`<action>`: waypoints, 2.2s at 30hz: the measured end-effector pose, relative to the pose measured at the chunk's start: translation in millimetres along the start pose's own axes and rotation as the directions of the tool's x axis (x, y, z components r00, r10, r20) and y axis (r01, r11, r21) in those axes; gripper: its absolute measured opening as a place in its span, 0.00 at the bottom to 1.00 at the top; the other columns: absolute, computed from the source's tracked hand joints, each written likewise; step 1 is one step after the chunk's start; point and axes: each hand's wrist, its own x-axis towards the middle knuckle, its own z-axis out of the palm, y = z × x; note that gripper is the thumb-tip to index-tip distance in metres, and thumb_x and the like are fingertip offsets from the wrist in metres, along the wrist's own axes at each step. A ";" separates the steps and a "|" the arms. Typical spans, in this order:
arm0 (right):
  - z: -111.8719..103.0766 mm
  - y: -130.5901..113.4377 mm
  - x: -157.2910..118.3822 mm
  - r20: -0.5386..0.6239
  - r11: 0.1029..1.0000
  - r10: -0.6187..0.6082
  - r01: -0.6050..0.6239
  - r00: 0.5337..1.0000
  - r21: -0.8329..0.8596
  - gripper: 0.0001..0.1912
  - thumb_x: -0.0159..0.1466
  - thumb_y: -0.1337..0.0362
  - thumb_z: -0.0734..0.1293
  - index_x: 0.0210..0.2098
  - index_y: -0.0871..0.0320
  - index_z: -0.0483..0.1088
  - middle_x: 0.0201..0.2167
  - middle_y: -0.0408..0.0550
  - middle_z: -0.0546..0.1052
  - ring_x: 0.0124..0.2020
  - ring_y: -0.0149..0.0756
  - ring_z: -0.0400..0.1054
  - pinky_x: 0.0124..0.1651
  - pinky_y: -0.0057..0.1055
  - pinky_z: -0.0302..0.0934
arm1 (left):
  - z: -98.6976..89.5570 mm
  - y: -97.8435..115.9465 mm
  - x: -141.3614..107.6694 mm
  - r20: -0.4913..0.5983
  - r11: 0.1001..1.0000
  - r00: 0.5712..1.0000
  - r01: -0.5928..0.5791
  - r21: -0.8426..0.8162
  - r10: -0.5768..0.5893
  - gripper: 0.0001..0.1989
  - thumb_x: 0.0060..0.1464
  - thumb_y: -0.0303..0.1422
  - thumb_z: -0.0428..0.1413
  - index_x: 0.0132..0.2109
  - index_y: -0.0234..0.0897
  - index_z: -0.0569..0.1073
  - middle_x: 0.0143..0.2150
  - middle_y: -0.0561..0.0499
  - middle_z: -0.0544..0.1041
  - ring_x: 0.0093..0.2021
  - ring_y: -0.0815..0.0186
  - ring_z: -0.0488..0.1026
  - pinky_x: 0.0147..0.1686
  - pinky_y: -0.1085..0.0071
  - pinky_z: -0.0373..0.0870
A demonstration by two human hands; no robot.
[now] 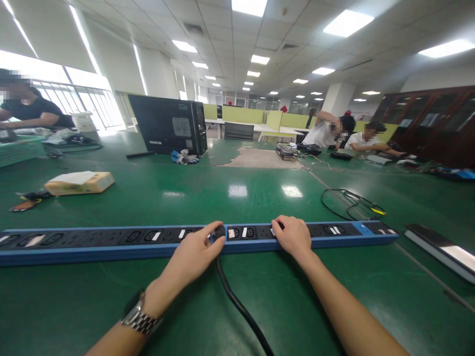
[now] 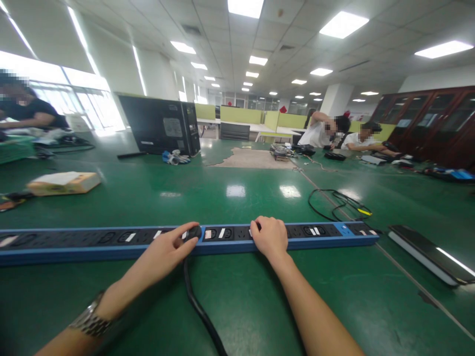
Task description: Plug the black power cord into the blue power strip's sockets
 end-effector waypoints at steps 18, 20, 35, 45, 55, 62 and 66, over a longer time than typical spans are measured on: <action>3.4 9.6 2.6 -0.085 0.909 0.103 -0.059 0.991 0.413 0.21 0.65 0.49 0.57 0.33 0.54 0.76 0.35 0.47 0.79 0.40 0.37 0.70 0.43 0.31 0.58 | 20.6 -4.9 -6.1 0.028 0.899 0.996 0.088 -0.429 -0.085 0.34 0.53 0.45 0.54 0.63 0.34 0.60 0.27 0.52 0.77 0.19 0.67 0.70 0.15 0.75 0.61; 4.2 14.8 5.4 -0.120 0.757 0.177 -0.058 0.977 0.650 0.25 0.63 0.43 0.57 0.30 0.56 0.74 0.32 0.48 0.79 0.38 0.38 0.70 0.43 0.32 0.60 | 22.9 -6.8 -4.5 0.040 0.865 0.993 0.115 -0.488 -0.109 0.35 0.52 0.45 0.55 0.63 0.35 0.59 0.29 0.51 0.78 0.20 0.67 0.71 0.14 0.76 0.61; -35.6 112.0 -0.3 -0.094 -0.395 0.354 0.240 0.930 0.887 0.40 0.50 0.24 0.41 0.13 0.55 0.48 0.12 0.37 0.48 0.14 0.26 0.42 0.19 0.28 0.43 | 24.5 -10.2 -3.2 0.058 0.814 0.991 0.134 -0.565 -0.123 0.32 0.53 0.44 0.54 0.62 0.35 0.60 0.31 0.49 0.79 0.22 0.67 0.74 0.15 0.77 0.64; -30.8 111.8 -0.2 0.034 -0.650 0.270 0.156 0.962 0.743 0.41 0.40 0.21 0.54 0.13 0.57 0.52 0.09 0.37 0.56 0.14 0.25 0.47 0.18 0.28 0.46 | 24.5 -10.1 -3.3 0.044 0.815 0.992 0.124 -0.566 -0.120 0.33 0.52 0.45 0.55 0.61 0.34 0.60 0.32 0.48 0.79 0.22 0.67 0.74 0.16 0.76 0.64; -29.5 114.7 0.8 0.042 -0.659 0.294 0.170 0.955 0.733 0.41 0.39 0.21 0.56 0.12 0.57 0.52 0.09 0.36 0.56 0.13 0.24 0.47 0.17 0.28 0.47 | 26.9 -15.4 -1.7 0.046 0.815 0.994 0.106 -0.569 -0.097 0.33 0.53 0.45 0.54 0.62 0.34 0.59 0.32 0.48 0.79 0.22 0.66 0.74 0.16 0.76 0.64; -31.6 126.0 -1.0 0.030 -0.663 0.325 0.206 0.945 0.719 0.41 0.40 0.22 0.56 0.13 0.57 0.51 0.09 0.36 0.56 0.13 0.24 0.46 0.17 0.28 0.47 | 26.9 -15.2 -2.0 0.039 0.819 0.994 0.107 -0.564 -0.104 0.33 0.53 0.46 0.54 0.62 0.34 0.60 0.32 0.48 0.79 0.22 0.67 0.74 0.17 0.76 0.64; -31.8 127.9 -1.0 0.034 -0.670 0.323 0.203 0.946 0.714 0.40 0.40 0.23 0.57 0.14 0.57 0.49 0.09 0.36 0.56 0.14 0.24 0.47 0.17 0.28 0.47 | 27.1 -15.2 -2.0 0.041 0.821 0.994 0.106 -0.561 -0.100 0.33 0.53 0.46 0.54 0.62 0.34 0.60 0.32 0.48 0.79 0.22 0.67 0.73 0.17 0.76 0.64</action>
